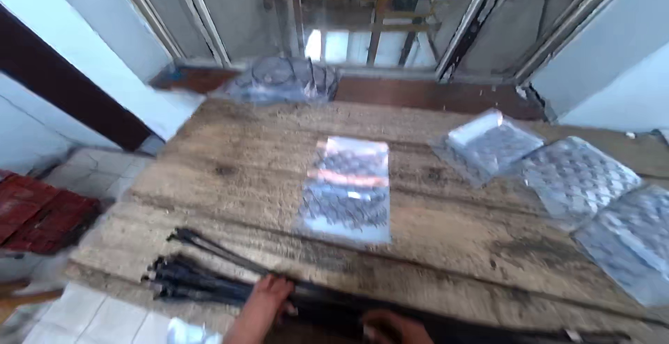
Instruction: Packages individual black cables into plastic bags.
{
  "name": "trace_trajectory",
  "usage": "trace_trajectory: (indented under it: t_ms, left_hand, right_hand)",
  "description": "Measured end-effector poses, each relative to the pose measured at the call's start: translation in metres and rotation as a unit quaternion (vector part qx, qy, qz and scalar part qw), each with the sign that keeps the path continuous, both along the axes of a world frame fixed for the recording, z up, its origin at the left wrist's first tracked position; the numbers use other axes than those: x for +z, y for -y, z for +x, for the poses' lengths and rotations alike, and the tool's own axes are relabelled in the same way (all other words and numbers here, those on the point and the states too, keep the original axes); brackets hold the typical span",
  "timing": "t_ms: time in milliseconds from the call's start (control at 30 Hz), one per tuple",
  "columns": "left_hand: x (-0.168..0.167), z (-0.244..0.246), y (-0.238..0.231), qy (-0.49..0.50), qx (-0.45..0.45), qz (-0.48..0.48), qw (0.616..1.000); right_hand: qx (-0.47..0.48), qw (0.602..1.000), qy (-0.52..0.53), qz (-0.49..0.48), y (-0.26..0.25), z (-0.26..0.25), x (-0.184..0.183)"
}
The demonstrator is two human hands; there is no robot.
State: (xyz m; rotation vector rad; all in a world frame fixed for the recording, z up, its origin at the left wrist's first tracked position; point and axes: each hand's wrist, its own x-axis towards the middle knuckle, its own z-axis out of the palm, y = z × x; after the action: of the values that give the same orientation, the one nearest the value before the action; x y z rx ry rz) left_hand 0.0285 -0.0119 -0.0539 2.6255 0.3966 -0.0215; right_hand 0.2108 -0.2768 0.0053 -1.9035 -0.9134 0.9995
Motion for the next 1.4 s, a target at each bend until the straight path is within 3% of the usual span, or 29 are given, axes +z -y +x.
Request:
trace_trajectory:
  t_ms: [67, 133, 233, 300, 367, 433, 500, 567, 733, 833, 1000, 1133, 1400]
  left_hand:
    - [0.001, 0.002, -0.006, -0.022, -0.019, -0.044, 0.999]
    - [0.002, 0.004, -0.011, -0.036, -0.018, -0.102, 0.994]
    - [0.022, 0.009, -0.003, 0.039, -0.001, -0.067, 0.997]
    - [0.045, 0.007, 0.001, 0.095, -0.004, -0.033, 0.995]
    - [0.063, 0.001, 0.003, 0.13, -0.031, -0.012, 0.991]
    - [0.075, -0.003, 0.005, 0.153, -0.048, 0.003, 0.987]
    - [0.076, -0.006, 0.007, 0.164, -0.05, 0.014, 0.985]
    - [0.069, -0.004, 0.007, 0.169, -0.049, 0.004, 0.984]
    - [0.05, 0.002, 0.021, 0.137, -0.089, -0.048, 0.985]
    - [0.043, 0.0, 0.016, 0.145, -0.066, -0.058, 0.986]
    - [0.048, 0.002, 0.007, 0.108, -0.047, -0.057, 0.991]
    - [0.061, 0.021, 0.049, 0.055, -0.095, -0.093, 0.99]
    - [0.07, 0.061, 0.147, 0.059, -0.173, -0.112, 0.977]
  right_hand:
    - [-0.033, 0.999, 0.029, -0.029, 0.009, -0.006, -0.003]
    - [-0.018, 0.999, -0.009, -0.048, 0.018, -0.019, -0.009]
    - [-0.011, 0.992, -0.113, -0.053, 0.033, -0.033, -0.013]
    - [-0.084, 0.971, -0.222, 0.014, 0.047, -0.035, -0.023]
    - [-0.208, 0.913, -0.325, 0.134, 0.068, -0.028, -0.029]
    - [-0.38, 0.824, -0.341, 0.247, 0.088, -0.007, -0.022]
    - [-0.544, 0.722, -0.329, 0.274, 0.107, 0.014, -0.014]
    - [-0.6, 0.689, -0.313, 0.259, 0.119, 0.017, -0.011]
    - [-0.57, 0.727, -0.266, 0.275, 0.104, -0.007, 0.015]
    - [-0.57, 0.732, -0.238, 0.287, 0.102, -0.013, 0.039]
    - [-0.544, 0.776, -0.103, 0.302, 0.109, -0.022, 0.051]
    - [-0.538, 0.784, -0.106, 0.291, 0.099, -0.036, 0.041]
    - [-0.518, 0.814, -0.157, 0.212, 0.152, -0.009, 0.037]
